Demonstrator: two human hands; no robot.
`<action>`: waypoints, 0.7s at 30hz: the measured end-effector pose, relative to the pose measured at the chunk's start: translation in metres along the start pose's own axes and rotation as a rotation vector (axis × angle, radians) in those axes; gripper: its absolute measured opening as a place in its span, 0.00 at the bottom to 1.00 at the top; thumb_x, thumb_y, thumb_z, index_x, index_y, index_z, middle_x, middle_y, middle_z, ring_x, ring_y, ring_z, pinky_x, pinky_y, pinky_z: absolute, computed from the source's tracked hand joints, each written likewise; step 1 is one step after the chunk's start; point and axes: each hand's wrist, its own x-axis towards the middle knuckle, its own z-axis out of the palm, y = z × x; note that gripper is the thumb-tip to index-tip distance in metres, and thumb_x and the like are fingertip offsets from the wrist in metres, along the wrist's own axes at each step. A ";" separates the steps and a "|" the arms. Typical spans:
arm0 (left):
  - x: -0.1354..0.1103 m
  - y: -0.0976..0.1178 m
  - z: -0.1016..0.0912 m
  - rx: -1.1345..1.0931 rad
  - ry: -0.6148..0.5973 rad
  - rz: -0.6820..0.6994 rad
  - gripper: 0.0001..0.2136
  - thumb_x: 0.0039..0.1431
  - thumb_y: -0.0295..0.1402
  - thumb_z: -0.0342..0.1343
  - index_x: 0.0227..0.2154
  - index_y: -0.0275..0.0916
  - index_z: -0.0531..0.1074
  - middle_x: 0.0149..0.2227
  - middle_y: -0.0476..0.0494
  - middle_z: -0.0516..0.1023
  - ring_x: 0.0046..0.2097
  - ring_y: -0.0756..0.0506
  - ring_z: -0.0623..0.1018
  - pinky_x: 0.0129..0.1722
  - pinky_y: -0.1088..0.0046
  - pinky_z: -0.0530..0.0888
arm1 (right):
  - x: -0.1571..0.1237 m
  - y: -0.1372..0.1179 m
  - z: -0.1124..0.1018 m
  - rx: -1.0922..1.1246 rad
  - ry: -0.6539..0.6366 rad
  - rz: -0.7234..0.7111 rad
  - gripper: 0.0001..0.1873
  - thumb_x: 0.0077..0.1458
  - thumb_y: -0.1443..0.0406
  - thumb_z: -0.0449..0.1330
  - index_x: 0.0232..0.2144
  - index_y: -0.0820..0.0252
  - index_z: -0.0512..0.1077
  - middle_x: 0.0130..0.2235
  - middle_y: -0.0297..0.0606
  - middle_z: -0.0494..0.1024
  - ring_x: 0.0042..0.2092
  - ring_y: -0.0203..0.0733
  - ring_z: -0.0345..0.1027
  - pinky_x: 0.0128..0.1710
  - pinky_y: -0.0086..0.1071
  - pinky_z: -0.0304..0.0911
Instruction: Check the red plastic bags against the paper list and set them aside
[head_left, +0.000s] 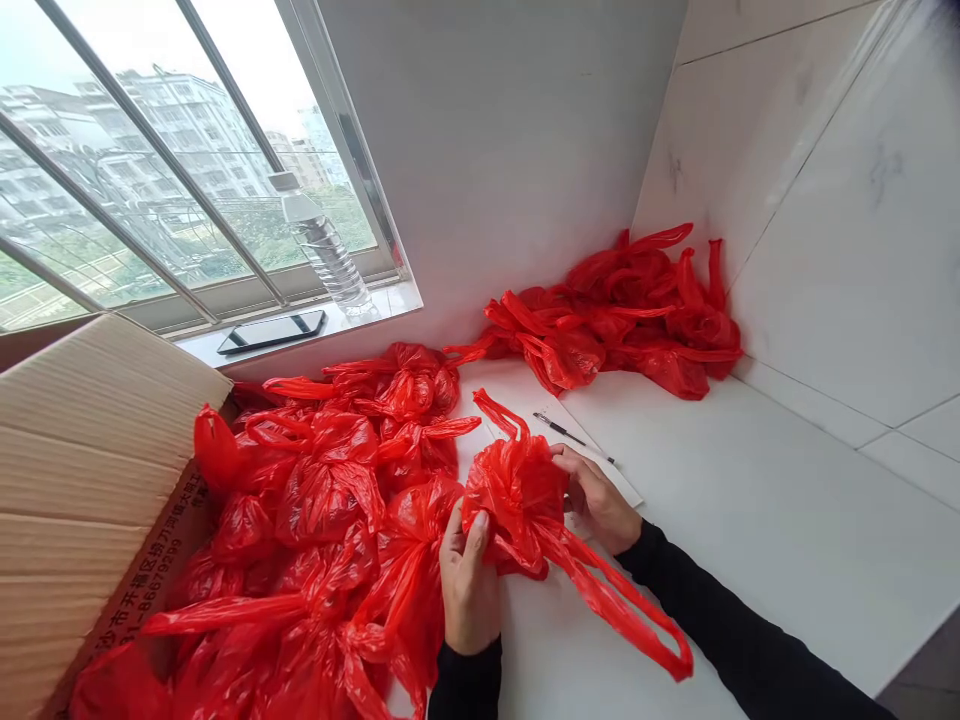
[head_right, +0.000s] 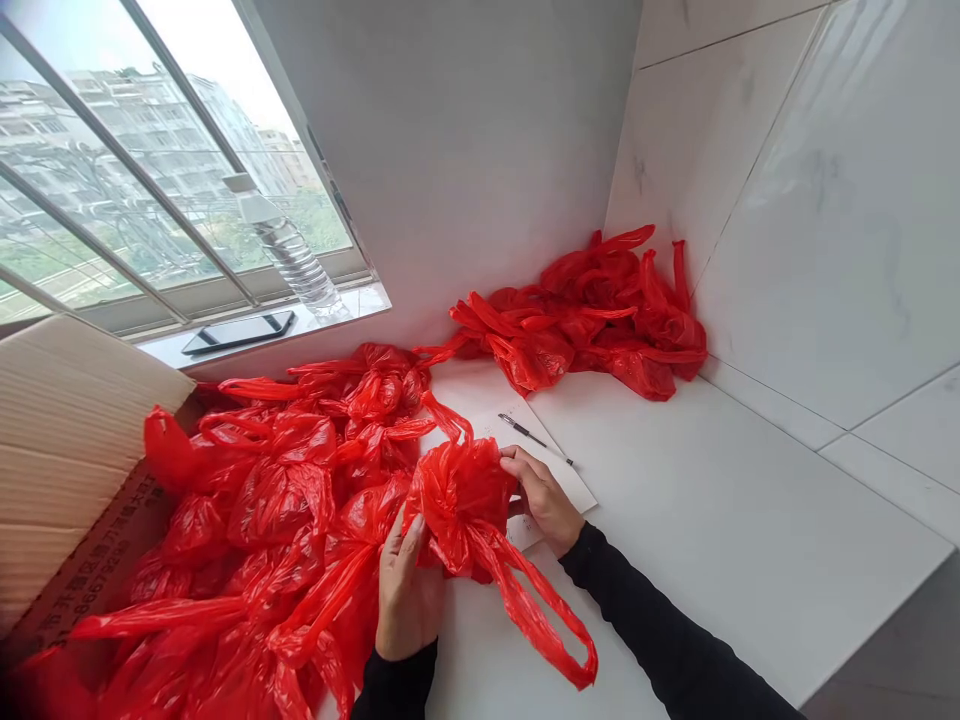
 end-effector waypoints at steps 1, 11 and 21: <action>0.000 0.000 -0.001 -0.011 0.004 -0.001 0.19 0.53 0.41 0.67 0.48 0.41 0.78 0.46 0.39 0.83 0.52 0.36 0.80 0.51 0.62 0.76 | -0.001 -0.002 0.002 -0.033 -0.018 -0.019 0.15 0.64 0.52 0.58 0.44 0.55 0.72 0.32 0.32 0.72 0.32 0.37 0.66 0.30 0.28 0.64; -0.001 0.006 0.002 -0.055 0.009 -0.037 0.29 0.55 0.37 0.65 0.61 0.49 0.69 0.56 0.41 0.79 0.53 0.40 0.80 0.51 0.68 0.76 | 0.002 0.003 0.001 -0.307 -0.059 -0.167 0.15 0.60 0.51 0.62 0.33 0.56 0.78 0.35 0.36 0.79 0.38 0.45 0.71 0.43 0.37 0.67; -0.005 0.008 0.008 -0.103 -0.060 -0.063 0.36 0.54 0.33 0.65 0.65 0.52 0.61 0.60 0.39 0.74 0.57 0.38 0.77 0.55 0.61 0.74 | 0.000 -0.002 0.005 -0.254 -0.091 -0.178 0.14 0.61 0.54 0.63 0.44 0.55 0.77 0.45 0.38 0.81 0.49 0.49 0.73 0.55 0.42 0.66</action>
